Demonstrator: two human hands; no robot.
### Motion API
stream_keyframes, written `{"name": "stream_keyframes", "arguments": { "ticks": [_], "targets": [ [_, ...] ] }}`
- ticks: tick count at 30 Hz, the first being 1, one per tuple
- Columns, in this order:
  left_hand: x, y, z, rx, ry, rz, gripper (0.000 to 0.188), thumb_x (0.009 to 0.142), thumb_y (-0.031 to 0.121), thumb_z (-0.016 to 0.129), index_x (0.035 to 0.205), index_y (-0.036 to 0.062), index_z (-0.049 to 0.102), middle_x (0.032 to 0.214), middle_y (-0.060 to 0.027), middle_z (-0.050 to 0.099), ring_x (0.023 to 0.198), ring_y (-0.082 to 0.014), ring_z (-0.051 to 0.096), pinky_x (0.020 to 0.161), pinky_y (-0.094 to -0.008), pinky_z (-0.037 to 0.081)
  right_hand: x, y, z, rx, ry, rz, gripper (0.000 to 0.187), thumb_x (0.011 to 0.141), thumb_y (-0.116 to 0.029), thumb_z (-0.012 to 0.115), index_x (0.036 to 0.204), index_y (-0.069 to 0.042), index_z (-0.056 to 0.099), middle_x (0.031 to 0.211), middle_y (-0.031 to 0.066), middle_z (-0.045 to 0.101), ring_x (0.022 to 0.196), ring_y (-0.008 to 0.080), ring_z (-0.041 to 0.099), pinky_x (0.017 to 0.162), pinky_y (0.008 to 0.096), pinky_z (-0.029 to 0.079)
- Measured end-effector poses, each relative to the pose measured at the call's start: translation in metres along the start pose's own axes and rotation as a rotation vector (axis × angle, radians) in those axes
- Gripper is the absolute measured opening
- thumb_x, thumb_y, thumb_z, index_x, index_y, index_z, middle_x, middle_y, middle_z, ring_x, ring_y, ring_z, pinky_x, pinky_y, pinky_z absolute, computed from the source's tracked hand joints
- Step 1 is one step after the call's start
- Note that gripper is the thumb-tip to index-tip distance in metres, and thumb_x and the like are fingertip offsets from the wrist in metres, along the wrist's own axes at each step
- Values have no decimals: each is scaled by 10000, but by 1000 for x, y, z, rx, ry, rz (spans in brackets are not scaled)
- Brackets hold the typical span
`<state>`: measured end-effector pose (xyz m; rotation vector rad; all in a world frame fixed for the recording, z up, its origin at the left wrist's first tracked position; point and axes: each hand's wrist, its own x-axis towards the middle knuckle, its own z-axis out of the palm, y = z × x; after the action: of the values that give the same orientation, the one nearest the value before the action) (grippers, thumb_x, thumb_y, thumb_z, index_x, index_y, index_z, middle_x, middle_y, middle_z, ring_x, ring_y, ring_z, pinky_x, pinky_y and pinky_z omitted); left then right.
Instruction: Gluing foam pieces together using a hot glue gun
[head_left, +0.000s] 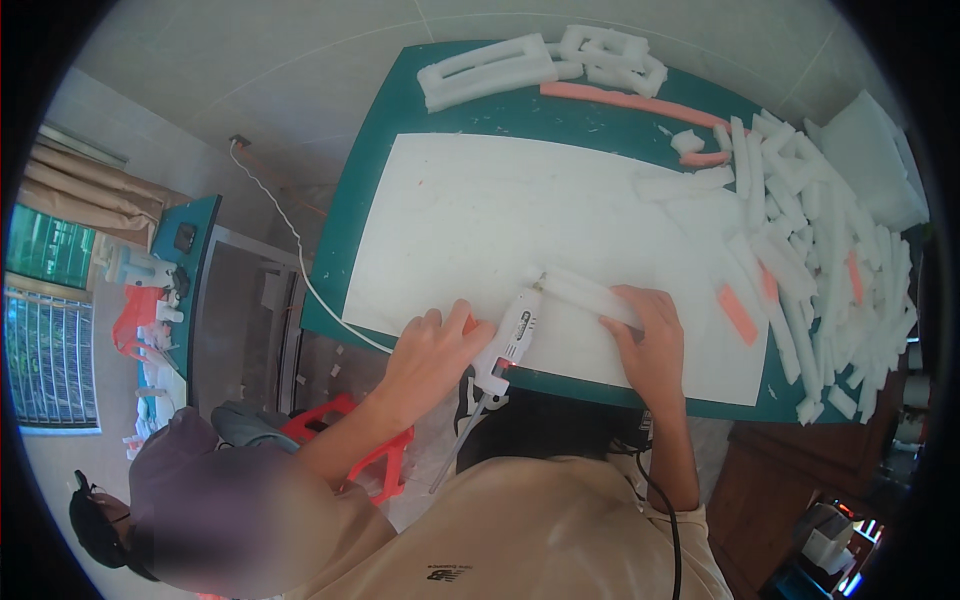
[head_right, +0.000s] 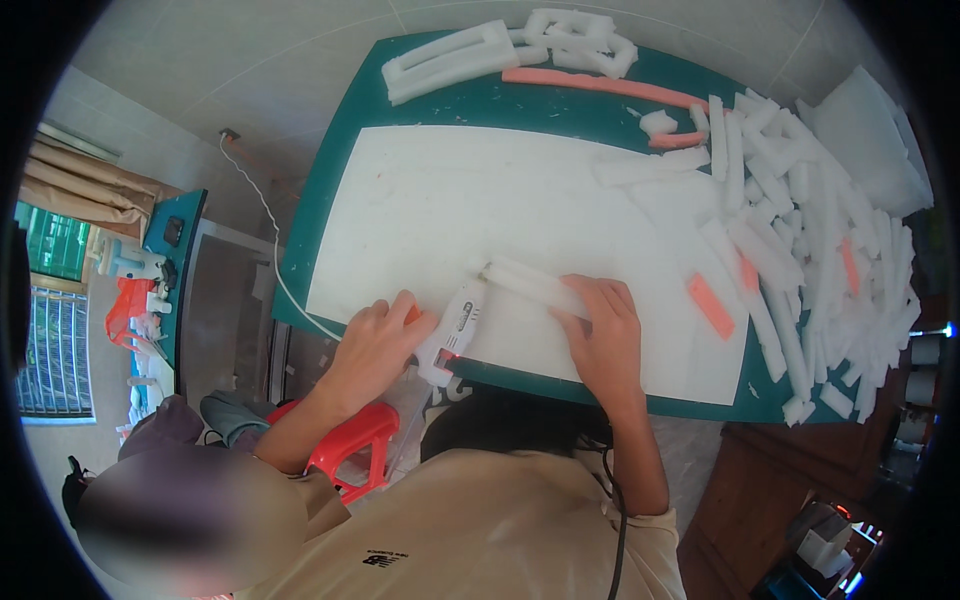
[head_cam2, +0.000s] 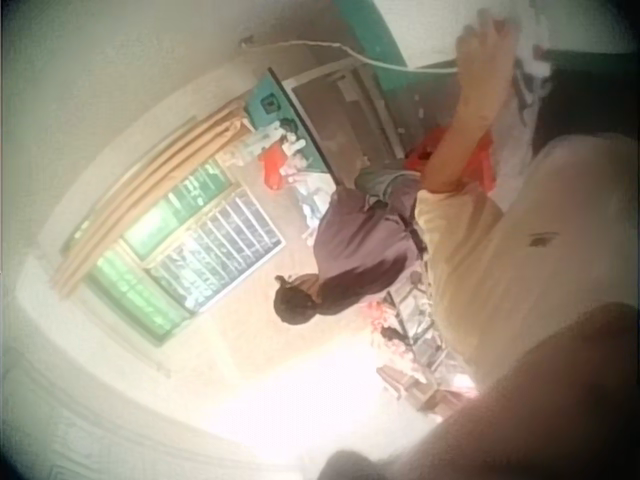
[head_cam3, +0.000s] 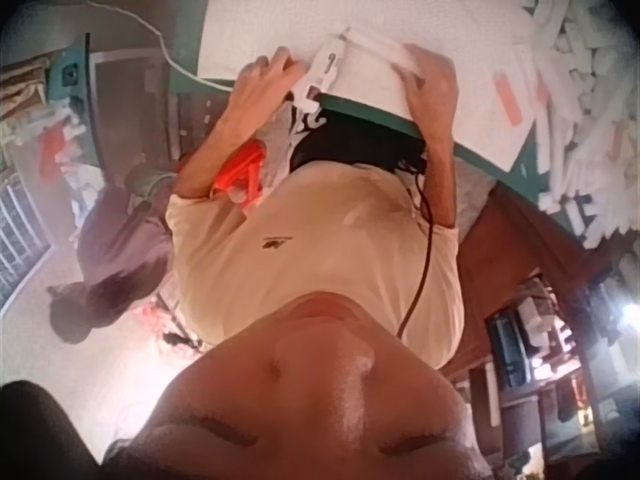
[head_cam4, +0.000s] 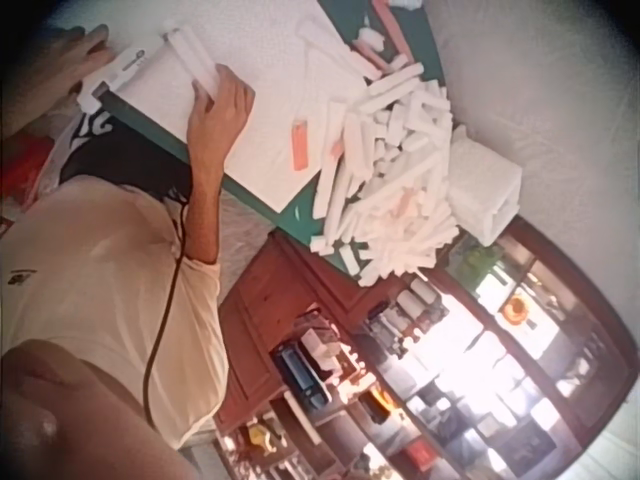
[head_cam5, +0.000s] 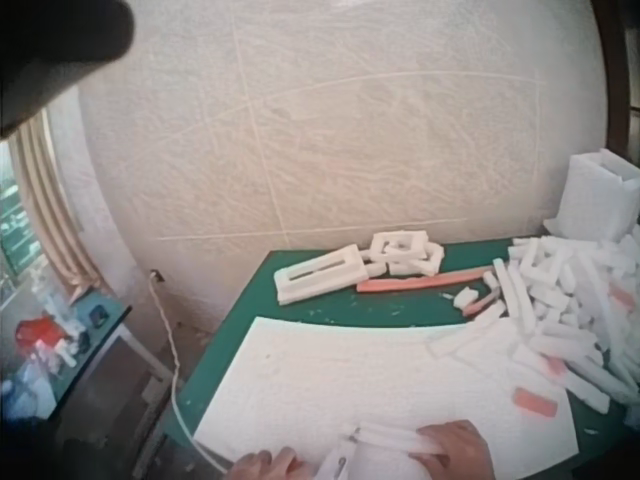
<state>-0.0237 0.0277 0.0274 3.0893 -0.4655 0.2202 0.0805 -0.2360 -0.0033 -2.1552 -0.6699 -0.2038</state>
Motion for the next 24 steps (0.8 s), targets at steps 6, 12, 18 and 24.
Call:
{"name": "stream_keyframes", "arguments": {
  "ticks": [6, 12, 18, 24],
  "targets": [
    [-2, 2, 1, -11, 10, -15, 164, 752, 65, 653, 882, 100, 559, 869, -70, 478, 611, -209, 542, 511, -338, 448, 0, -1, 0, -4, -14, 20, 321, 780, -36, 748, 1090, -12, 668, 1030, 147, 690, 970, 362, 600, 840, 424, 498],
    [-2, 3, 3, -13, 15, -25, 158, 755, 72, 657, 872, 101, 555, 866, -60, 470, 598, -195, 521, 499, -320, 421, 0, -4, -1, -19, -16, 51, 319, 772, -30, 761, 1078, -13, 673, 1032, 140, 693, 974, 349, 609, 847, 406, 503],
    [-4, 6, -3, -15, -80, -76, 193, 728, 55, 631, 900, 100, 558, 881, -61, 474, 632, -205, 522, 531, -319, 444, 0, -2, 0, -56, -28, 58, 317, 771, -34, 767, 1073, -15, 674, 1039, 135, 697, 989, 343, 616, 866, 401, 503],
    [-3, 8, -1, -22, -57, -78, 188, 723, 58, 638, 888, 93, 553, 876, -64, 468, 623, -204, 513, 524, -319, 440, 0, -3, 0, -72, -29, 77, 322, 770, -46, 770, 1077, -17, 678, 1044, 133, 699, 996, 345, 617, 875, 406, 501]
  ]
}}
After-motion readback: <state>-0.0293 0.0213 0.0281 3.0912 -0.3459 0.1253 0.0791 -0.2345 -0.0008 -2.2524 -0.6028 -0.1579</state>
